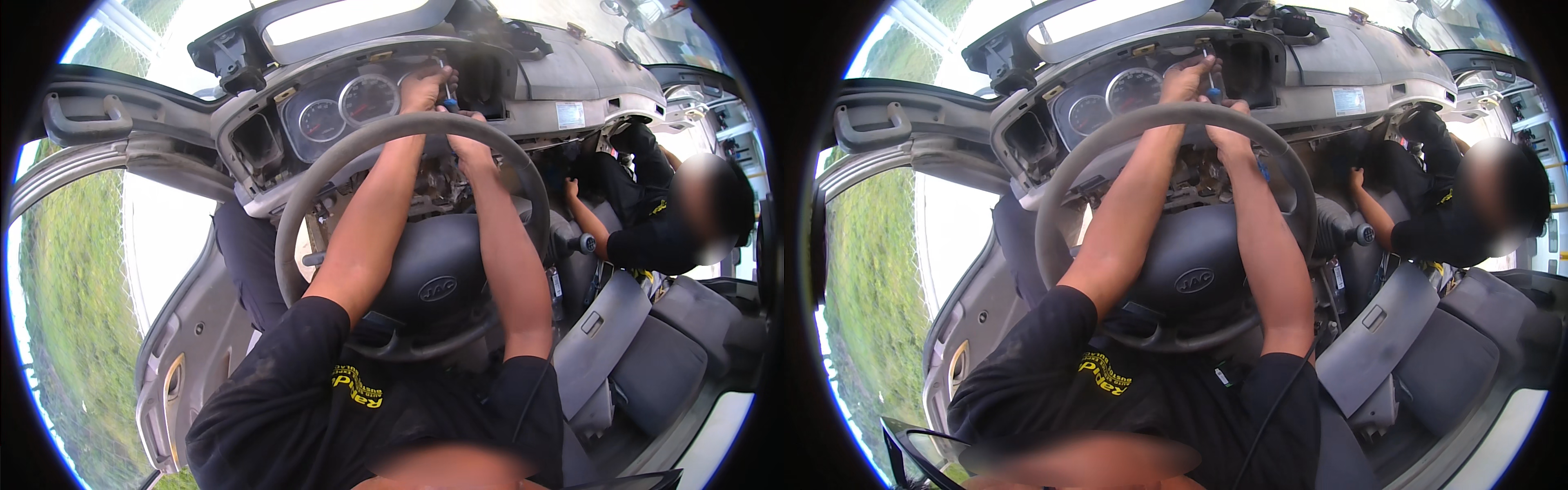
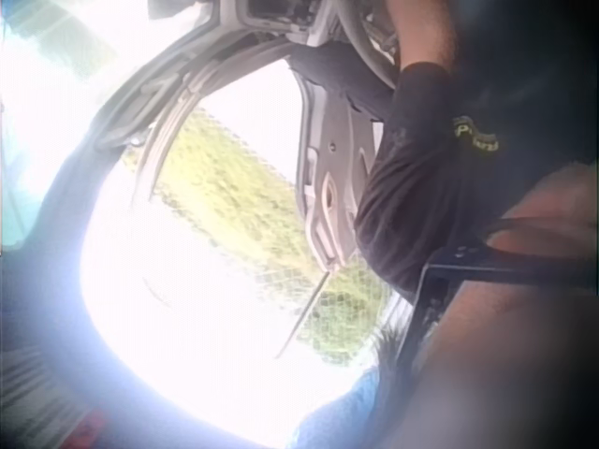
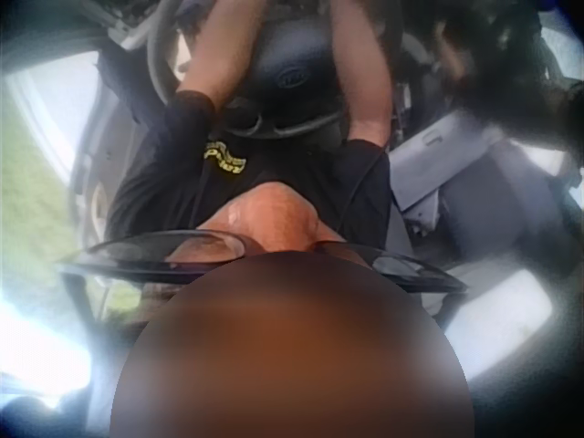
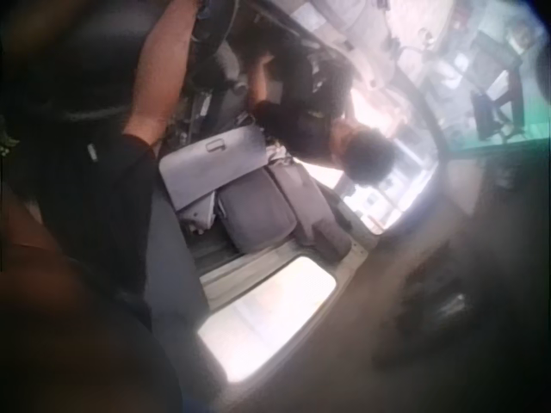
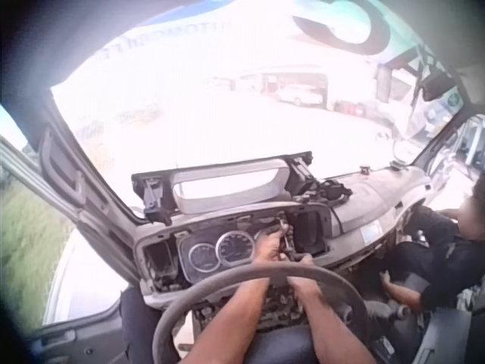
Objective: The person uses a screwdriver to remove and reinsert screws around the instrument cluster and dashboard area of a vehicle. They manipulate the dashboard panel and steering wheel area while a second person assists from the passenger side.
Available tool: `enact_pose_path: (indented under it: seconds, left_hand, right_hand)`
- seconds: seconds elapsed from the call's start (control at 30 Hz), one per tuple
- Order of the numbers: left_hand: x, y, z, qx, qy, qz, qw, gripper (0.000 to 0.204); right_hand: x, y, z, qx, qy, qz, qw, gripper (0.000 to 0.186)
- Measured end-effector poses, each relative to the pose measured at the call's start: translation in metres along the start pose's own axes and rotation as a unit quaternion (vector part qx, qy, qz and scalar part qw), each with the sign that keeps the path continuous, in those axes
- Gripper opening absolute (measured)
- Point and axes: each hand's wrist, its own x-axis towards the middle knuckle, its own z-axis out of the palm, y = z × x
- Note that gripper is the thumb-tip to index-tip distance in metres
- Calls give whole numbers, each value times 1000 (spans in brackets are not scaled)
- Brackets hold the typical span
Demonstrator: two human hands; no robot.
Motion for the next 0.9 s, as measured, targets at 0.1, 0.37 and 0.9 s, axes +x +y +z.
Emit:
enact_pose_path:
  seconds: [0.1,0.37,0.9]
  left_hand:
    - [2,1,8,-2,-15,7,1000,25]
    - [5,7,-22,14,-85,-47,995,40]
    - [-4,14,3,97,-39,-27,994,32]
  right_hand:
    - [9,6,-3,70,-26,-24,997,50]
    - [-3,-30,-1,196,-111,154,962,38]
    - [2,-6,7,138,-39,66,988,50]
